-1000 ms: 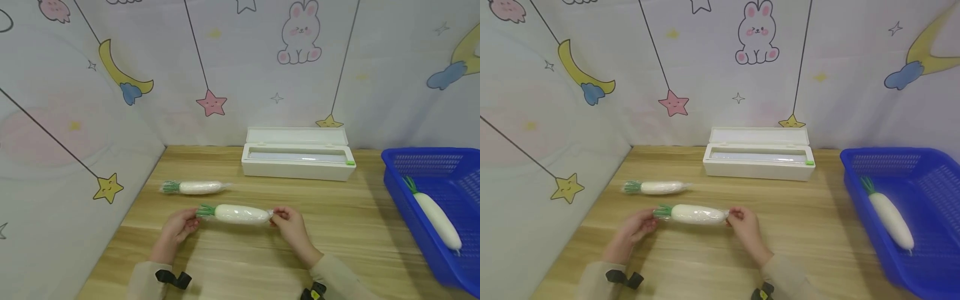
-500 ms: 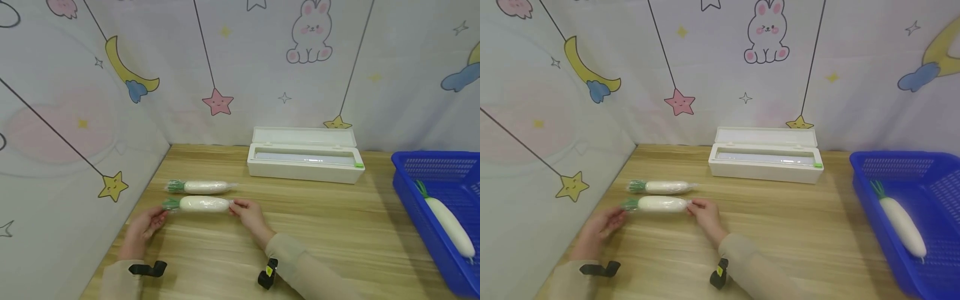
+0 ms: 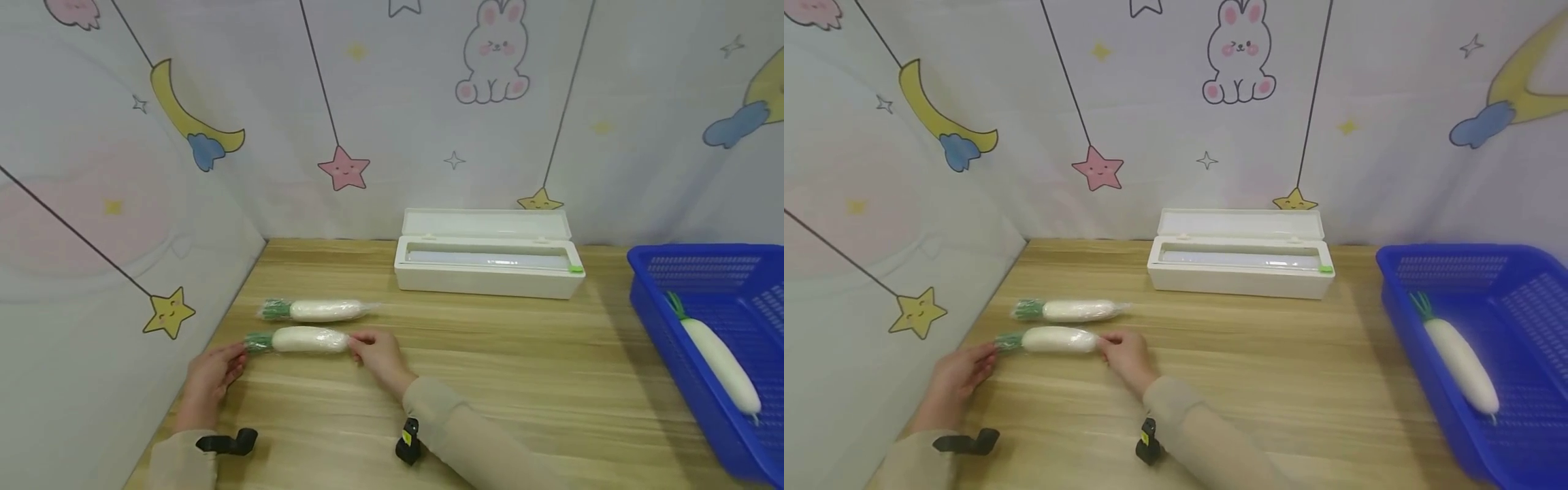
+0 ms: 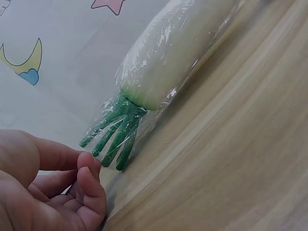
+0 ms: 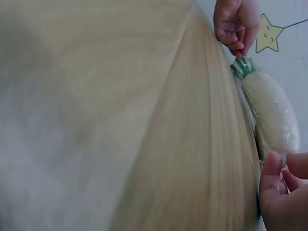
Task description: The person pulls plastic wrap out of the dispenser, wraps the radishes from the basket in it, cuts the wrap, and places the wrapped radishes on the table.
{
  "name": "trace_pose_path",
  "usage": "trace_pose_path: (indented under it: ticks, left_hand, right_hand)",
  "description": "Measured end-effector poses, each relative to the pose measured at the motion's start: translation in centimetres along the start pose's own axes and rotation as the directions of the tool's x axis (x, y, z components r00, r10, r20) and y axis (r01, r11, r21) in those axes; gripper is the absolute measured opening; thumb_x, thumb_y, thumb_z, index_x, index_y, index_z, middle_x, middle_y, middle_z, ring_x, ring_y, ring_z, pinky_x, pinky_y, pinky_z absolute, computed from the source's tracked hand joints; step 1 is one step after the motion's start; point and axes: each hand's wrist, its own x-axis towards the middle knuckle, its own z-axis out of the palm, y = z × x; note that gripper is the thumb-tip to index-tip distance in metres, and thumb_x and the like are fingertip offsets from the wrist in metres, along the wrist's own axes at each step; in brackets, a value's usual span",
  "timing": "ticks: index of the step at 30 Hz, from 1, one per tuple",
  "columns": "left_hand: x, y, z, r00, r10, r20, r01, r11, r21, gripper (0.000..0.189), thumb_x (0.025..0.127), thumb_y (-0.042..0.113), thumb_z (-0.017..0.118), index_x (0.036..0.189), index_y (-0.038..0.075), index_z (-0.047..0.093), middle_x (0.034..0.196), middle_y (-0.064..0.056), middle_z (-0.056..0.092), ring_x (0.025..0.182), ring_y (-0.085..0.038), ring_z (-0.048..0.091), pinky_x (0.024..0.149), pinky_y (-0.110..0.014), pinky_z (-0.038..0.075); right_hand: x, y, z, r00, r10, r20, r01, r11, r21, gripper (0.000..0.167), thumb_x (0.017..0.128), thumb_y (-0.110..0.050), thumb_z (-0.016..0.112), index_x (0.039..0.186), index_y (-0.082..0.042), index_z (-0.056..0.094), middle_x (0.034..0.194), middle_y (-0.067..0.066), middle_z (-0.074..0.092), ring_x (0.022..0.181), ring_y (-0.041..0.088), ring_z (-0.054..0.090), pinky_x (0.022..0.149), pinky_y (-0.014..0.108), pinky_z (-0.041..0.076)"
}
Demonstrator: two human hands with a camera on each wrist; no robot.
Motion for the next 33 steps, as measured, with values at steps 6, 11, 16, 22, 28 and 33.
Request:
trace_pose_path:
  ticks: [6,11,16,22,28,33]
  left_hand:
    - [0.1,-0.4,0.7,0.994,0.038,-0.106,-0.025,0.992,0.123,0.019,0.097,0.004,0.052,0.112,-0.005,0.058,0.067,0.007,0.062,0.061,-0.002,0.058,0.057,-0.018,0.051]
    - [0.0,-1.0,1.2,0.983,0.096,-0.155,-0.057,0.970,0.237,0.033,0.096,0.005,0.052,0.122,-0.015,0.053,0.064,0.006,0.060,0.056,-0.002,0.057,0.053,-0.019,0.050]
    - [-0.1,-1.4,1.5,0.971,0.157,-0.181,-0.088,0.937,0.339,0.038,0.093,0.006,0.051,0.123,-0.017,0.052,0.063,0.005,0.058,0.054,-0.003,0.054,0.050,-0.020,0.049]
    - [-0.4,-1.6,1.7,0.962,0.198,-0.187,-0.111,0.913,0.393,0.039,0.092,0.009,0.048,0.122,-0.015,0.054,0.064,0.003,0.057,0.054,-0.005,0.053,0.048,-0.022,0.048]
    - [-0.9,-1.6,1.8,0.955,0.229,-0.191,-0.124,0.888,0.442,0.040,0.094,0.011,0.047,0.125,-0.014,0.052,0.073,-0.003,0.059,0.058,-0.009,0.053,0.050,-0.024,0.048]
    - [-1.5,-1.1,2.3,0.932,0.297,-0.207,-0.136,0.816,0.562,0.043,0.097,0.016,0.041,0.129,-0.011,0.049,0.114,-0.027,0.055,0.094,-0.032,0.056,0.078,-0.039,0.047]
  right_hand:
    - [-0.2,-0.1,-0.3,0.998,-0.055,0.040,0.061,0.983,-0.172,0.011,0.085,-0.001,0.069,0.093,0.006,0.071,0.074,0.008,0.067,0.056,0.008,0.056,0.054,0.021,0.049]
    - [-0.4,-0.1,-0.7,0.994,-0.090,0.068,0.106,0.953,-0.283,0.007,0.084,-0.003,0.071,0.088,0.002,0.073,0.071,0.006,0.067,0.054,0.006,0.054,0.053,0.019,0.044]
    - [-0.4,-0.1,-0.8,0.990,-0.113,0.088,0.136,0.931,-0.338,0.008,0.083,-0.007,0.073,0.087,0.000,0.074,0.075,0.004,0.068,0.056,0.005,0.054,0.055,0.019,0.045]
    - [-0.4,-0.1,-1.1,0.984,-0.146,0.102,0.174,0.912,-0.371,0.009,0.082,-0.005,0.071,0.090,0.000,0.072,0.079,0.005,0.068,0.068,0.008,0.057,0.063,0.020,0.048]
    - [-0.5,-0.1,-1.5,0.980,-0.164,0.114,0.196,0.900,-0.389,0.013,0.079,-0.004,0.072,0.091,0.000,0.072,0.083,0.005,0.069,0.078,0.014,0.062,0.071,0.022,0.049]
    - [-0.9,-0.6,-3.0,0.978,-0.148,0.149,0.194,0.909,-0.369,0.024,0.079,-0.002,0.070,0.102,0.003,0.070,0.096,0.010,0.069,0.089,0.021,0.064,0.077,0.027,0.052]
